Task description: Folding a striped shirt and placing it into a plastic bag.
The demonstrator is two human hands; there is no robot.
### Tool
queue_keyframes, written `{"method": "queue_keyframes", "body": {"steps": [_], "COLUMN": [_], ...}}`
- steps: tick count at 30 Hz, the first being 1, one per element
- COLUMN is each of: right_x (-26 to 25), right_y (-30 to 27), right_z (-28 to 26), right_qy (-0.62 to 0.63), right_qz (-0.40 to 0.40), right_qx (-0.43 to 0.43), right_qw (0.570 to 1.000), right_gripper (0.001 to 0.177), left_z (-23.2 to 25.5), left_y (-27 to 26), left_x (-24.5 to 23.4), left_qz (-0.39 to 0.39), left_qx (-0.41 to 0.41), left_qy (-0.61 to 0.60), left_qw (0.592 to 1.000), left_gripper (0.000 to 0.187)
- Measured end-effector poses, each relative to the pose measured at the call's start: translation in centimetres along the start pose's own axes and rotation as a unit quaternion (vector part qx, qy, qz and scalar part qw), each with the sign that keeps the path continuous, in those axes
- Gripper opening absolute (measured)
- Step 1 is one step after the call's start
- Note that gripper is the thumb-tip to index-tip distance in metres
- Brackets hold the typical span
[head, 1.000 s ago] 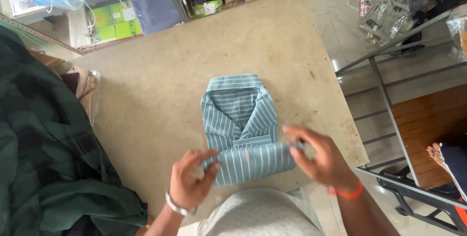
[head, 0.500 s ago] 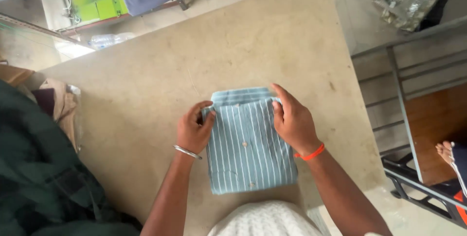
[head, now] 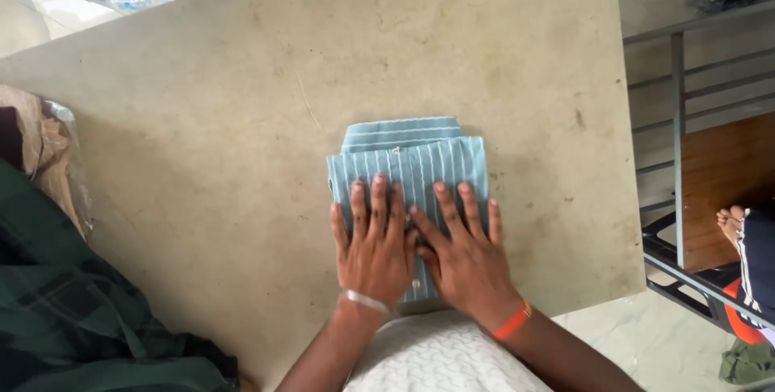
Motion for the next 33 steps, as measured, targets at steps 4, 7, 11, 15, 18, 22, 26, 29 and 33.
{"method": "queue_keyframes", "body": {"steps": [4, 7, 11, 15, 18, 22, 26, 29, 33], "right_x": [2.3, 2.1, 1.2, 0.9, -1.1, 0.4, 2.4, 1.6, -2.3], "right_y": [0.6, 0.4, 0.6, -0.6, -0.9, -3.6, -3.5, -4.0, -4.5], "right_z": [1.7, 1.7, 1.5, 0.7, -0.1, -1.5, -1.7, -2.3, -4.1], "right_qy": [0.018, 0.021, 0.019, 0.002, -0.053, 0.048, 0.004, -0.013, 0.038], "right_qz": [0.033, 0.04, 0.059, 0.06, 0.073, 0.104, 0.073, 0.08, 0.063], "right_qx": [0.02, 0.025, 0.018, 0.018, 0.022, -0.051, -0.088, -0.097, -0.139], "right_qw": [0.999, 0.999, 0.998, 0.998, 0.996, 0.992, 0.993, 0.992, 0.988], "right_gripper": [0.053, 0.055, 0.057, 0.056, 0.061, 0.068, 0.064, 0.064, 0.087], "left_z": [-1.3, -1.0, -0.7, -0.4, -0.6, -3.2, -5.3, -5.6, -9.6], "left_y": [1.2, 1.7, 1.7, 1.8, -0.8, -2.5, -1.9, -2.6, -4.8], "left_x": [2.5, 2.1, 1.5, 0.5, -0.1, 0.4, 2.9, 2.1, 0.6], "left_qz": [-0.025, -0.033, -0.018, -0.019, 0.083, 0.089, 0.049, 0.068, 0.211], "left_qx": [-0.005, 0.009, 0.014, 0.002, 0.023, -0.034, -0.078, -0.06, 0.0], "left_qy": [-0.034, -0.019, -0.008, -0.022, -0.049, -0.023, -0.044, -0.079, -0.185], "left_qw": [0.999, 0.999, 1.0, 1.0, 0.995, 0.995, 0.995, 0.993, 0.96], "left_gripper": [0.066, 0.068, 0.071, 0.069, 0.072, 0.07, 0.07, 0.07, 0.061]}}
Point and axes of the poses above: each hand's wrist, its own y-axis towards the middle knuckle, its own x-axis out of the palm, z = x × y, the point moved 8 cm from there along y, towards the middle knuckle, and after that the axes turned 5 degrees about -z, right-handed, at the moved point
